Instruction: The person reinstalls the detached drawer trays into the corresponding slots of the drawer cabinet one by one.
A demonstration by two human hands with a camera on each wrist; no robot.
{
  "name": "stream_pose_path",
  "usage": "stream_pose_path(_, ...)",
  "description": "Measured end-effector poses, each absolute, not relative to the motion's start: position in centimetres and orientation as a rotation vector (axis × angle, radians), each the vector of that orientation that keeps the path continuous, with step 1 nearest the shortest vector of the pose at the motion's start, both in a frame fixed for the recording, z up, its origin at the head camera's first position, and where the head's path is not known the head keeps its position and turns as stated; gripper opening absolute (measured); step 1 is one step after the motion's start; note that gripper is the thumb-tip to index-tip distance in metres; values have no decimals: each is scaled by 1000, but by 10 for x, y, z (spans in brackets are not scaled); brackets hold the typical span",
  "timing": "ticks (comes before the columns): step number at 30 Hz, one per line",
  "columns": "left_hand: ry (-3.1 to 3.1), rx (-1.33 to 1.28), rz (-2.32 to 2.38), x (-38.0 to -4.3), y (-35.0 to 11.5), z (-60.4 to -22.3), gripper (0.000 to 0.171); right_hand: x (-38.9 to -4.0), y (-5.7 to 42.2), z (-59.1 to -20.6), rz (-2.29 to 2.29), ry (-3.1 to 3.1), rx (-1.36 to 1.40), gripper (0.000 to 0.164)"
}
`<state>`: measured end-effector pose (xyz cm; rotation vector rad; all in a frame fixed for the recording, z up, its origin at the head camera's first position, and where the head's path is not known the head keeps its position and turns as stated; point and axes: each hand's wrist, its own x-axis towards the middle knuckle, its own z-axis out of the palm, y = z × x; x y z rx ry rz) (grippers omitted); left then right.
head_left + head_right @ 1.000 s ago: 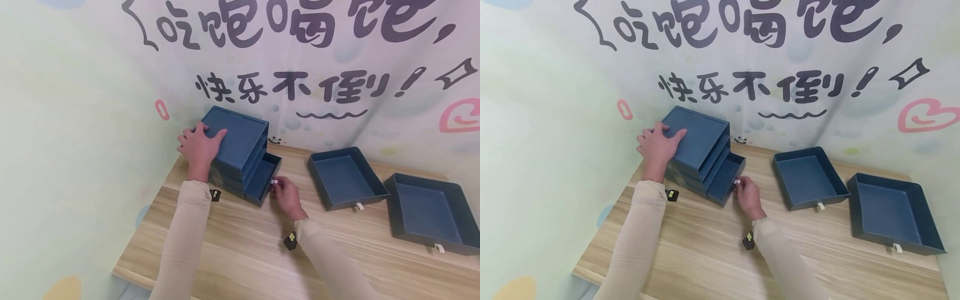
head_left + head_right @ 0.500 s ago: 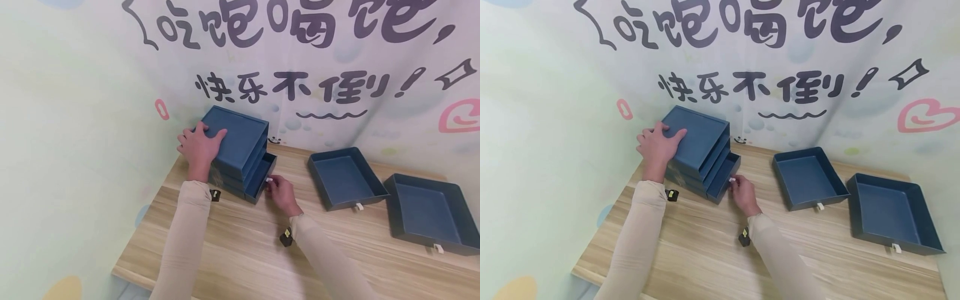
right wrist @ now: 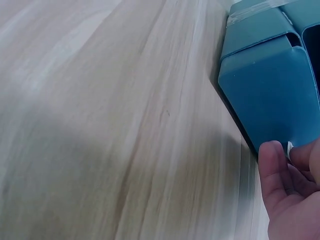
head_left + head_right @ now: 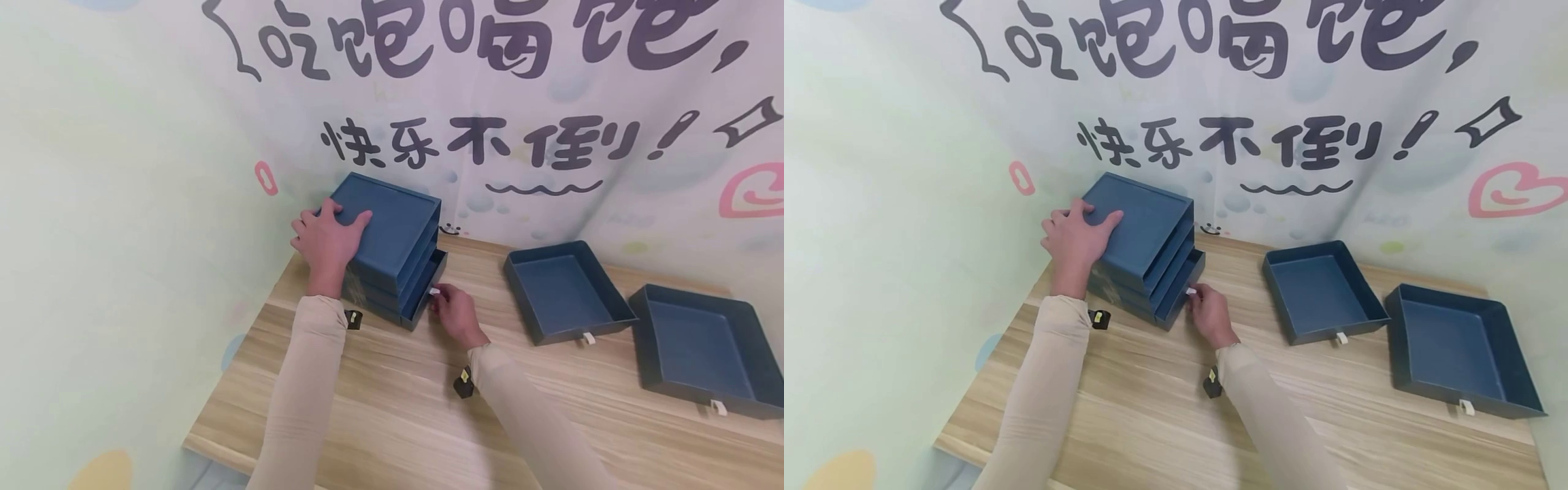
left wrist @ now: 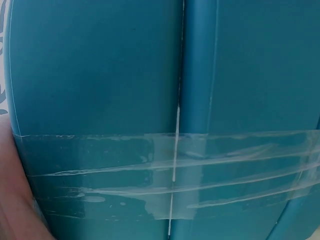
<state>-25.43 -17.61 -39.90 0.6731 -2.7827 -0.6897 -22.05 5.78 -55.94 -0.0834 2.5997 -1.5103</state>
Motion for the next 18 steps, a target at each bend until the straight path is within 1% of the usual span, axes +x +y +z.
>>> stream_pose_path(18, -2779, 672, -683, -255, -176, -401, 72, -229, 46, -557, -1446, 2594, -133, 31)
